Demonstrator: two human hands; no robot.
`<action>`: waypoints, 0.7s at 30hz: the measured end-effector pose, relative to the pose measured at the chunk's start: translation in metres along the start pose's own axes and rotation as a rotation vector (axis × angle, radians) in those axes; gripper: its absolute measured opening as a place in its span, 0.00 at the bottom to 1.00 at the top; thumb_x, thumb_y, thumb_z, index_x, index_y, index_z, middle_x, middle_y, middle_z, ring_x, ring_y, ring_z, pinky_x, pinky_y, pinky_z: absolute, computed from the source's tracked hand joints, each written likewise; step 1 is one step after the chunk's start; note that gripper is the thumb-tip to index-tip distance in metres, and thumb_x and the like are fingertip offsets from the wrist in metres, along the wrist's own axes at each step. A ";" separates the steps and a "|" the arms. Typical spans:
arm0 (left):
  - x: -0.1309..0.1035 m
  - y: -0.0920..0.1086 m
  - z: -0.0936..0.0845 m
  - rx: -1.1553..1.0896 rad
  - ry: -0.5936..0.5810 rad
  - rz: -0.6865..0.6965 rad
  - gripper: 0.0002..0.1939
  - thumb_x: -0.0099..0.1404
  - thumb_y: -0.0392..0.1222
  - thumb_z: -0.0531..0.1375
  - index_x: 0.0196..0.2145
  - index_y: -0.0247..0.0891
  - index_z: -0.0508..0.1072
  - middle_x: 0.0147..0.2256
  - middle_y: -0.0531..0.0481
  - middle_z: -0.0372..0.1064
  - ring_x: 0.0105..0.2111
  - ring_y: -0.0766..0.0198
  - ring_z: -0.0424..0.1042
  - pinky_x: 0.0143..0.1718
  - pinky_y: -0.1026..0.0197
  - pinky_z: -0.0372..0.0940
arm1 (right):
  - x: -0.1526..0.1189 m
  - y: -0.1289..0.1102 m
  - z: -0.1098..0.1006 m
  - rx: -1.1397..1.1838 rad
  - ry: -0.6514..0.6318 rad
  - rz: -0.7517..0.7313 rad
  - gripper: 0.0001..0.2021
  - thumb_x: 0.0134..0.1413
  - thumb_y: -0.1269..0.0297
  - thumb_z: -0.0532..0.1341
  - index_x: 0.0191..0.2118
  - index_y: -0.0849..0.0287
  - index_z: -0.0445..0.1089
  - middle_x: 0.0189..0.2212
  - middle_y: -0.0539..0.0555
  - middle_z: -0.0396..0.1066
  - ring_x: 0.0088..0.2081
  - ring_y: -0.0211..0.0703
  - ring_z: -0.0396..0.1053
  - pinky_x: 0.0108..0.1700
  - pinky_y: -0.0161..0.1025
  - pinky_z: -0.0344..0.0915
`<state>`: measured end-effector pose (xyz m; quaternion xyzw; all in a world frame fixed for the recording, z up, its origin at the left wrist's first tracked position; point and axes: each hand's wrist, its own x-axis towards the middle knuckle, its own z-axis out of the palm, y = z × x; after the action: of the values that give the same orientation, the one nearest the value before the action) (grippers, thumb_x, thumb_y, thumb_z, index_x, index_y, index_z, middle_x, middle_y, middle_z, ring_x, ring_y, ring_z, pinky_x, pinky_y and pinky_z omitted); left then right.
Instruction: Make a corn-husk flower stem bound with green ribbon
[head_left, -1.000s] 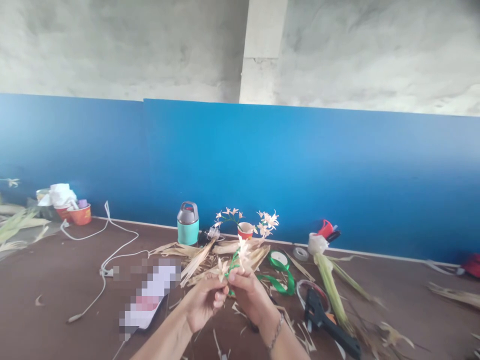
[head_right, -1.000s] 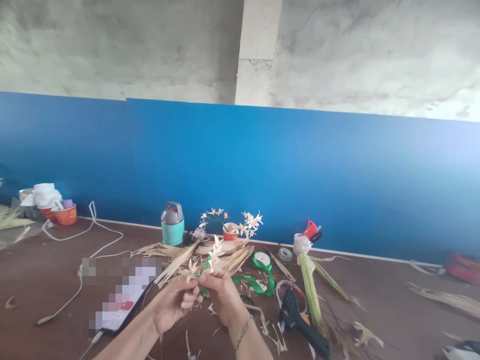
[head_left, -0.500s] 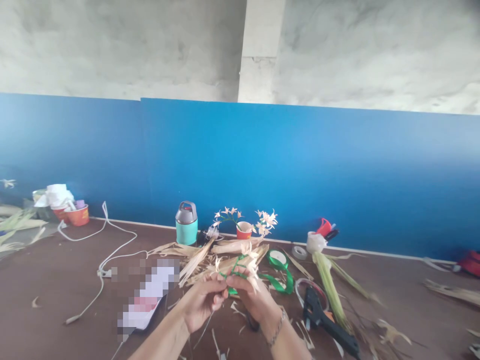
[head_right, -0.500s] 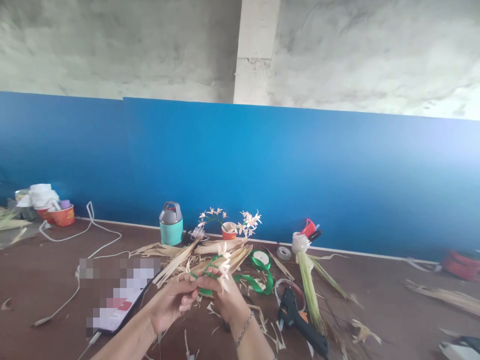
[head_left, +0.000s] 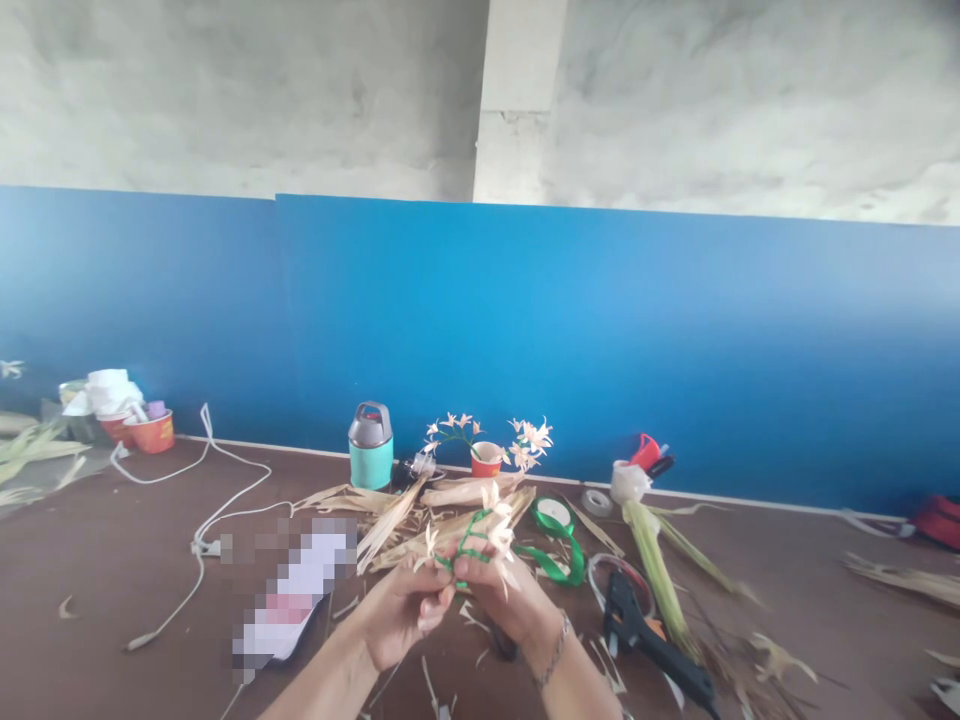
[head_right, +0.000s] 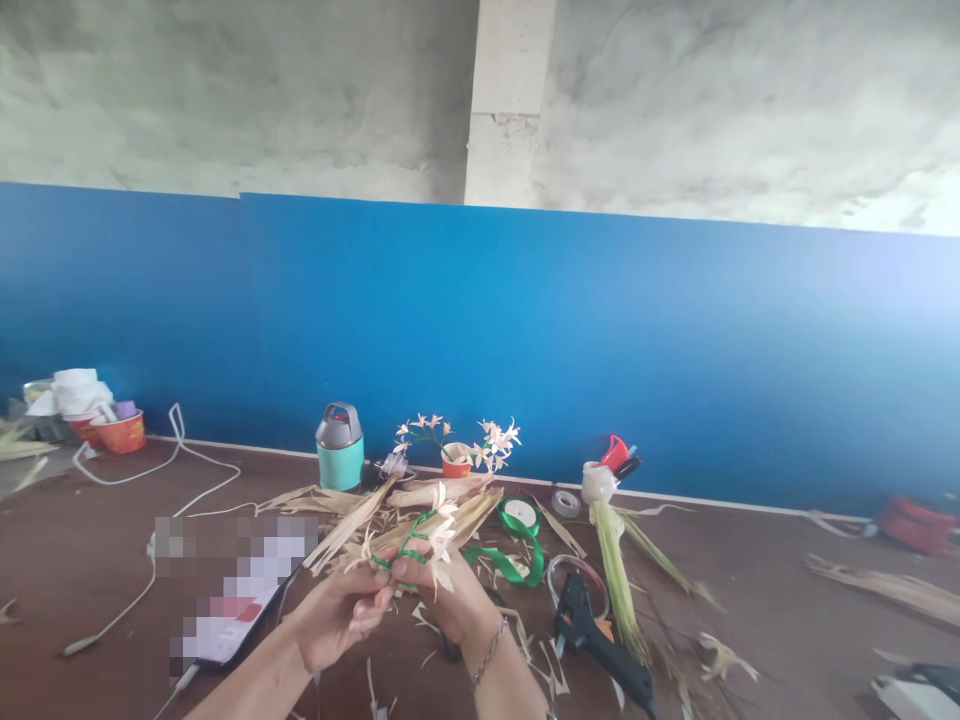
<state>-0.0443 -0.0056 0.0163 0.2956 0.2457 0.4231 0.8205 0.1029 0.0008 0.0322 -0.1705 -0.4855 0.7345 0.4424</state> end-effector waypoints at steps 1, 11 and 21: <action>0.000 -0.001 0.000 0.010 -0.011 0.010 0.08 0.46 0.33 0.68 0.24 0.29 0.73 0.16 0.53 0.63 0.13 0.80 0.52 0.13 0.74 0.47 | 0.000 0.001 -0.001 0.004 -0.008 -0.001 0.07 0.43 0.64 0.67 0.24 0.61 0.71 0.18 0.50 0.70 0.25 0.41 0.69 0.36 0.40 0.64; 0.002 -0.005 0.000 0.073 0.055 0.119 0.14 0.42 0.40 0.72 0.24 0.30 0.73 0.17 0.53 0.65 0.13 0.80 0.53 0.14 0.74 0.46 | 0.005 0.004 -0.007 -0.081 0.006 -0.035 0.11 0.44 0.60 0.66 0.28 0.63 0.72 0.21 0.51 0.71 0.25 0.41 0.68 0.31 0.38 0.64; 0.010 -0.008 0.009 0.108 0.366 0.420 0.14 0.41 0.41 0.70 0.18 0.35 0.68 0.13 0.58 0.61 0.13 0.74 0.58 0.15 0.71 0.53 | 0.014 0.013 0.012 -0.301 0.423 -0.126 0.17 0.34 0.60 0.71 0.31 0.60 0.67 0.20 0.44 0.63 0.20 0.32 0.61 0.23 0.30 0.59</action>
<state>-0.0289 -0.0032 0.0151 0.3023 0.3453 0.6164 0.6399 0.0814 0.0038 0.0291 -0.3538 -0.4954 0.5732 0.5485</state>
